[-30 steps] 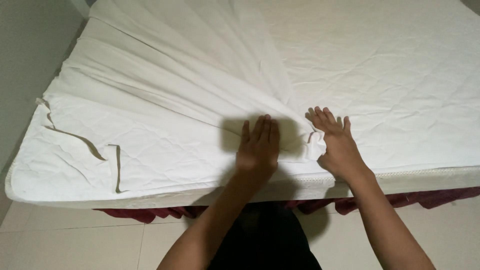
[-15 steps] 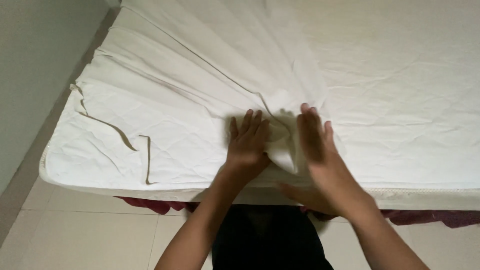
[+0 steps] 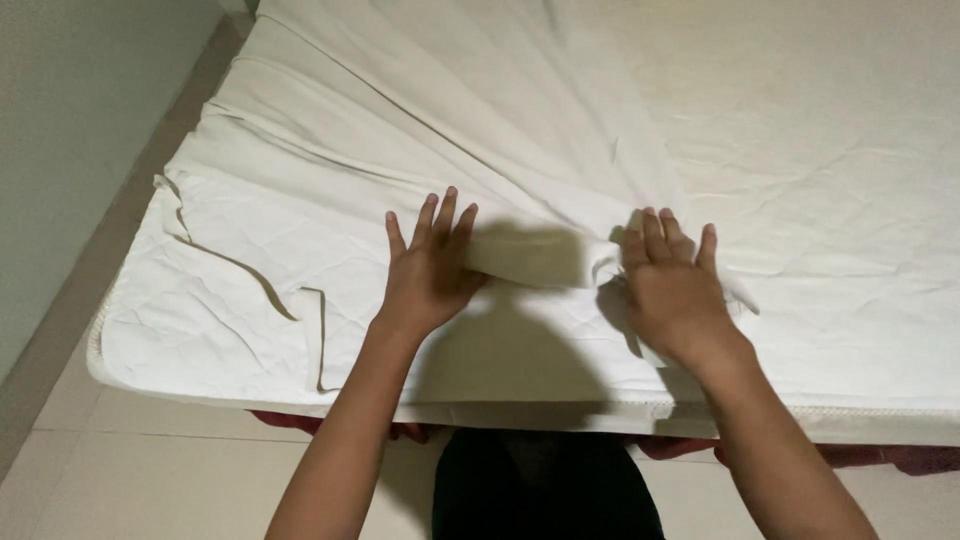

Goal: The person folds a white sheet on a bed. They smooth the fabric, fold it into sections, and roll it into a compact bundle. The person then places the folded sheet on the bed.

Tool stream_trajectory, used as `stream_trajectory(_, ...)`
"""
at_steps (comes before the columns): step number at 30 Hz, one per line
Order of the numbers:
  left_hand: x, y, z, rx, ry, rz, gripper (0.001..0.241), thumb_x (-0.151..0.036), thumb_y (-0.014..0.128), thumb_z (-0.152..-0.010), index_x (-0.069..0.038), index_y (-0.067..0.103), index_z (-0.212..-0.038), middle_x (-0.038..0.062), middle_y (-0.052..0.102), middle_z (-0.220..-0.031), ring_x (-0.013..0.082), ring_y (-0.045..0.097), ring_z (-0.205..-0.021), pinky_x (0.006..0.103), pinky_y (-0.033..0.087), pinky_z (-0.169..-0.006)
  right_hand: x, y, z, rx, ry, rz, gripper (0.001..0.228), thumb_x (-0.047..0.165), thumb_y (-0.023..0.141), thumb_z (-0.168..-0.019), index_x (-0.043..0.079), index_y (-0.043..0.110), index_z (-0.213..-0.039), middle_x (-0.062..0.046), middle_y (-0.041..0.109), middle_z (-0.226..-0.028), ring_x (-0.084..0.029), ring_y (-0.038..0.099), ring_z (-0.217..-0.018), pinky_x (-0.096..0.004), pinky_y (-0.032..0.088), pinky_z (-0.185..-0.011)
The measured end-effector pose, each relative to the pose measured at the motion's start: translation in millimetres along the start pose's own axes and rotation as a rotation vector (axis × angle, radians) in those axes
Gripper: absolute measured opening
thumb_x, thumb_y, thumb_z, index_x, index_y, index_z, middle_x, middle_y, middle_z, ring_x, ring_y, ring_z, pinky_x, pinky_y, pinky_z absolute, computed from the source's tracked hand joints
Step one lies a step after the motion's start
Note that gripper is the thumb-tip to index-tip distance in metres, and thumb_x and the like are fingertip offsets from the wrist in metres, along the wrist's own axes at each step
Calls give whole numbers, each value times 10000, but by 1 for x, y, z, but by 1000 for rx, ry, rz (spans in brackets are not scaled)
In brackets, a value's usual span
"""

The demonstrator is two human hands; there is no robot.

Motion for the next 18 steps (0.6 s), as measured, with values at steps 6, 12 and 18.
stream_trajectory(6,-7,34,-21,-61,96,-140,610,-232,644,-864,-82,519,-1442,96,386,-1617,246,246,-1552,729,-19,-1184,98,-26,-18,-123,-166,-124,1287,606,760,-703,-47,81,-1580,-269,3,-1676,-404,-33,-1569,-653,0,-1152)
stream_trajectory(12,-15,23,4,-209,244,-207,635,-205,642,-909,-37,468,-1496,134,416,-1628,256,292,-1544,738,-7,-1192,81,6,-75,-338,-127,87,926,293,762,-829,-15,307,-1574,-244,287,-1642,-380,199,-1582,-701,109,-1216)
stream_trajectory(18,49,23,-30,-339,73,-318,796,29,651,-914,-56,351,-1646,109,354,-1699,270,265,-1573,686,87,-1230,75,12,-28,-640,-251,294,826,101,706,-862,-37,351,-1595,-149,356,-1686,-291,228,-1610,-711,89,-1216)
Point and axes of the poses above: each hand's wrist, its own z-axis away from the middle knuckle, its own y-axis out of the palm, x = y × z, the point moved 9 cm from there along -z, towards the middle knuckle
